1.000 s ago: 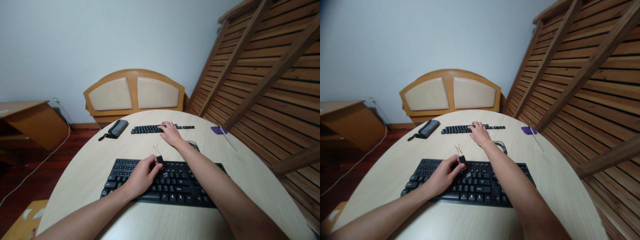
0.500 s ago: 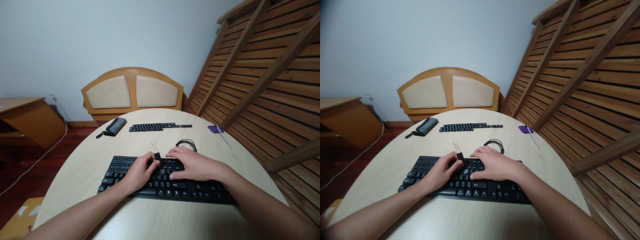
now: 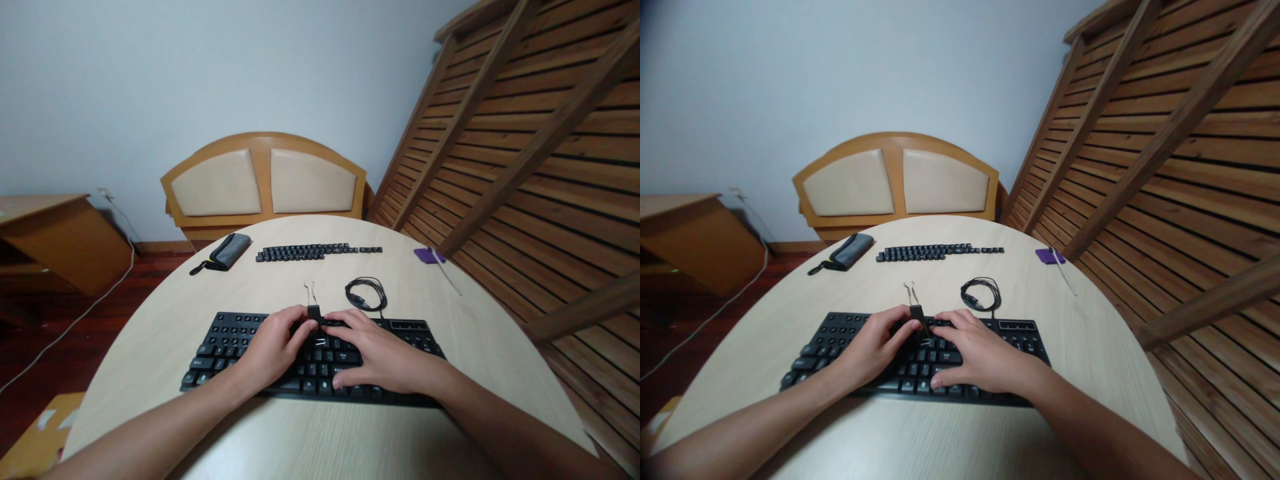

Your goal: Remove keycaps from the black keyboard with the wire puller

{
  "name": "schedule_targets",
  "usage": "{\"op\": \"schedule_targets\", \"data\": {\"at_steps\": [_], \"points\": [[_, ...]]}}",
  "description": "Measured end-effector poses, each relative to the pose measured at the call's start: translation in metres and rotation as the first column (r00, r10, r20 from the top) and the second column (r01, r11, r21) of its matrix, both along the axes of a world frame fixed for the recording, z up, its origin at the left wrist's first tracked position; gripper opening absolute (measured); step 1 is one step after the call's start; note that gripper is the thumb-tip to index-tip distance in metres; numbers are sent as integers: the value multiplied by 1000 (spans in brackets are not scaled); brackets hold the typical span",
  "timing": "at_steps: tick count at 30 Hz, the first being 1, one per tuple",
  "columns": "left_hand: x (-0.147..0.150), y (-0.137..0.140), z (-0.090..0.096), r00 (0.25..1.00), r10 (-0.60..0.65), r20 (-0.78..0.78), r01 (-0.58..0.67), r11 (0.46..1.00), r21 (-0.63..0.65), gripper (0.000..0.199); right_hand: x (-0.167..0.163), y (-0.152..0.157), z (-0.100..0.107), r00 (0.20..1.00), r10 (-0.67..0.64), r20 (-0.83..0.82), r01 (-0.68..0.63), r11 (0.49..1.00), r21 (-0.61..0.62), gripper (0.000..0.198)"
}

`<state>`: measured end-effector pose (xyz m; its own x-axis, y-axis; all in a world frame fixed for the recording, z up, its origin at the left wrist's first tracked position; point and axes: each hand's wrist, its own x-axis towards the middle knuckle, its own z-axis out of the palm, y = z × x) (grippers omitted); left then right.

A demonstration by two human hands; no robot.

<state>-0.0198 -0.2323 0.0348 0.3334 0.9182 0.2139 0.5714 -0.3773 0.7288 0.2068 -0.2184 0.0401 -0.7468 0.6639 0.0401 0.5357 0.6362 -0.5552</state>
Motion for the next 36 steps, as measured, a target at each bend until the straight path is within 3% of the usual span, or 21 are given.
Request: {"op": "schedule_targets", "data": {"at_steps": [13,20,25,36], "points": [[0,2,-3,997,-37,61,41,997,-71,23,-8,-6,-7,995,-68,-66,69,998,12,62],[1,-4,-2,994,-82,-71,85,995,50,19,-9,-7,-5,997,-60,-51,62,998,32,56],[1,-7,-4,978,-140,-154,156,983,95,18,-13,-9,-8,991,-107,-79,111,992,54,33],[2,-2,-6,999,-46,-22,46,999,-19,17,-24,-11,-16,963,-238,-129,252,962,104,19]]}}
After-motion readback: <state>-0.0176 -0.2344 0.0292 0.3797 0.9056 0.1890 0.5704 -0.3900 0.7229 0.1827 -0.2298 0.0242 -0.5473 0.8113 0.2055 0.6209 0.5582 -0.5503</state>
